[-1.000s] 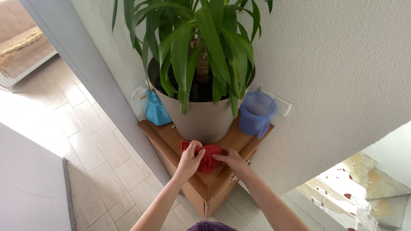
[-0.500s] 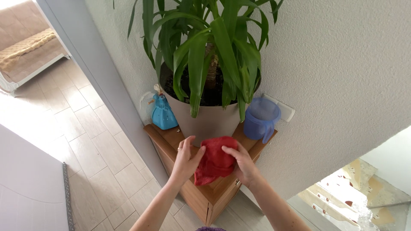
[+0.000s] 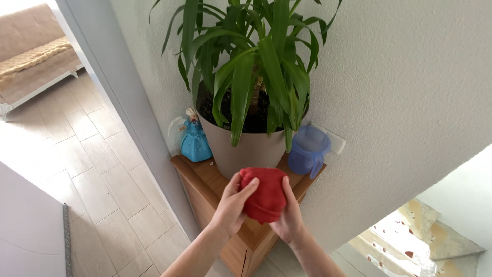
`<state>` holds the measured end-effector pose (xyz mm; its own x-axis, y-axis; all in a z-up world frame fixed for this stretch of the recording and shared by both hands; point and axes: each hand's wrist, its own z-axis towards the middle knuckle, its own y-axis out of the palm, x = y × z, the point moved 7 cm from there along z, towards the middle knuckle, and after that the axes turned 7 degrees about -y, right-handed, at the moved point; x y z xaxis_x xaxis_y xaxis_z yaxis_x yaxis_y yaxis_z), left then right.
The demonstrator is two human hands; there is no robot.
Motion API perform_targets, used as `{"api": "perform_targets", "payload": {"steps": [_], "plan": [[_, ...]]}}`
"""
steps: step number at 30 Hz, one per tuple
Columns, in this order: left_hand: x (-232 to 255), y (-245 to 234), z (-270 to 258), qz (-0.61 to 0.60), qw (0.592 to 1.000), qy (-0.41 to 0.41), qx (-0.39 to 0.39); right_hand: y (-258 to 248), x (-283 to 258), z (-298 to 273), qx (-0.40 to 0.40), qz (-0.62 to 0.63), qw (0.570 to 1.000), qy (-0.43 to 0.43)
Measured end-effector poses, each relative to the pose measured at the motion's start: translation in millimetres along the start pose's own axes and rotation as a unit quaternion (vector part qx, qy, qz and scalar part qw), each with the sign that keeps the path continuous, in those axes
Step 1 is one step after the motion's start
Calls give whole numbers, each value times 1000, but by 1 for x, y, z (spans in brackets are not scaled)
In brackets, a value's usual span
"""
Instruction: The person wipes the leaves of a potted plant with a red cloth, then walks to the kitchen sink and fills a blue pitcher with water.
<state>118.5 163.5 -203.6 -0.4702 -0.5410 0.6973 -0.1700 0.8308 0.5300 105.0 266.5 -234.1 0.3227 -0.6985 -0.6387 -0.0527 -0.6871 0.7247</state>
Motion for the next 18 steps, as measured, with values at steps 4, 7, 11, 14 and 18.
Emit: {"api": "perform_targets", "payload": {"steps": [4, 7, 11, 14, 18], "plan": [[6, 4, 8, 191, 979, 51, -48, -17, 16, 6, -55, 68, 996, 34], [28, -2, 22, 448, 869, 210, 20, -19, 9, 0, 18, 79, 996, 29], [76, 0, 8, 451, 773, 441, 69, 5, -21, -15, 37, 43, 998, 22], [122, -2, -12, 344, 777, 518, 97, 12, -52, -16, 37, 23, 999, -23], [175, 16, -19, 192, 849, 493, -4, 56, -109, -21, -44, -33, 989, -138]]}}
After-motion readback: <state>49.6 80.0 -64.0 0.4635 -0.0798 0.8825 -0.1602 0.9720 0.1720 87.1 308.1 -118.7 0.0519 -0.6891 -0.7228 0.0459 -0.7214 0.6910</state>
